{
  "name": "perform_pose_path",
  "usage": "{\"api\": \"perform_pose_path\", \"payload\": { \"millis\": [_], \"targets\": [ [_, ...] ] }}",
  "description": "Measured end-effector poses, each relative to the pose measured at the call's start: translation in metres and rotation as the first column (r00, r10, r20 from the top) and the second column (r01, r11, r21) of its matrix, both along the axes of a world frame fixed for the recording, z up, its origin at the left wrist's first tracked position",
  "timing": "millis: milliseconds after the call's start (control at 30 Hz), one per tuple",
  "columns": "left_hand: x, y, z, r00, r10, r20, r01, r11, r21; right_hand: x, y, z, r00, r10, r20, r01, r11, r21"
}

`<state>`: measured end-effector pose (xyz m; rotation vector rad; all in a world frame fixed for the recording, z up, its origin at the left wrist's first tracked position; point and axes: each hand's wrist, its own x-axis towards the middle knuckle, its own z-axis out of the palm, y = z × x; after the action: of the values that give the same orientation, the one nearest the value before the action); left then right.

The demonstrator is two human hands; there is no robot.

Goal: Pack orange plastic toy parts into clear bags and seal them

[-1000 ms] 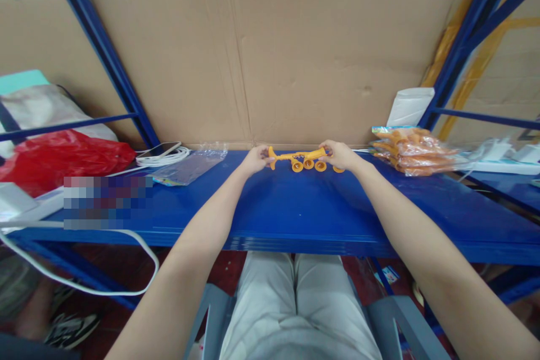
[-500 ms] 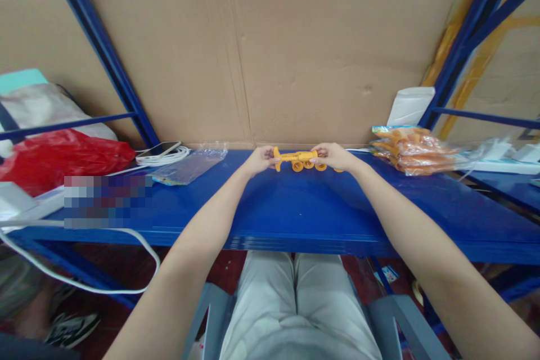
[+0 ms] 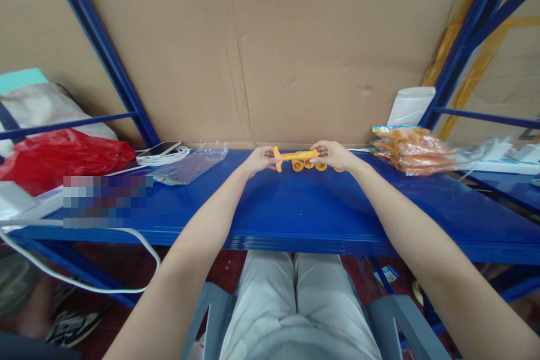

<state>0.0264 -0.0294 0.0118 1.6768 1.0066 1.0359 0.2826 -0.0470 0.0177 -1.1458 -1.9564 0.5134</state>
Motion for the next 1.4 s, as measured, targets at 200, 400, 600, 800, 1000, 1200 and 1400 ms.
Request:
{"api": "perform_pose_path", "payload": {
  "millis": [200,400,600,800,1000,1200,1400],
  "targets": [
    [-0.002,0.001,0.000,0.999,-0.023,-0.022,0.024,1.000,0.015,0.000,0.000,0.000,1.000,-0.003,0.017,0.002,0.999,0.032],
    [-0.001,-0.002,0.002,0.999,-0.018,-0.031,0.017,1.000,-0.003,0.000,0.000,0.000,0.999,-0.031,0.027,0.029,0.998,0.061],
    [-0.002,0.003,-0.002,0.999,-0.019,-0.028,0.019,1.000,0.017,-0.003,-0.007,0.004,1.000,0.011,0.022,-0.008,0.991,-0.136],
    [-0.001,0.002,-0.002,1.000,-0.009,-0.011,0.009,1.000,0.022,-0.010,-0.008,0.003,0.996,-0.036,-0.076,0.013,0.959,-0.282],
    [0.000,-0.002,0.002,0.999,0.036,-0.009,-0.036,0.999,0.007,-0.007,-0.017,0.010,0.987,0.026,-0.158,-0.081,0.930,-0.358],
    [-0.001,0.001,0.000,0.999,0.027,-0.027,-0.027,0.999,0.021,-0.007,-0.022,0.012,0.985,0.020,-0.172,-0.088,0.914,-0.395],
    [-0.001,0.004,-0.002,0.999,0.027,-0.029,-0.026,0.999,0.025,-0.011,-0.022,0.011,0.989,-0.016,-0.144,-0.048,0.901,-0.430]
  ]
}}
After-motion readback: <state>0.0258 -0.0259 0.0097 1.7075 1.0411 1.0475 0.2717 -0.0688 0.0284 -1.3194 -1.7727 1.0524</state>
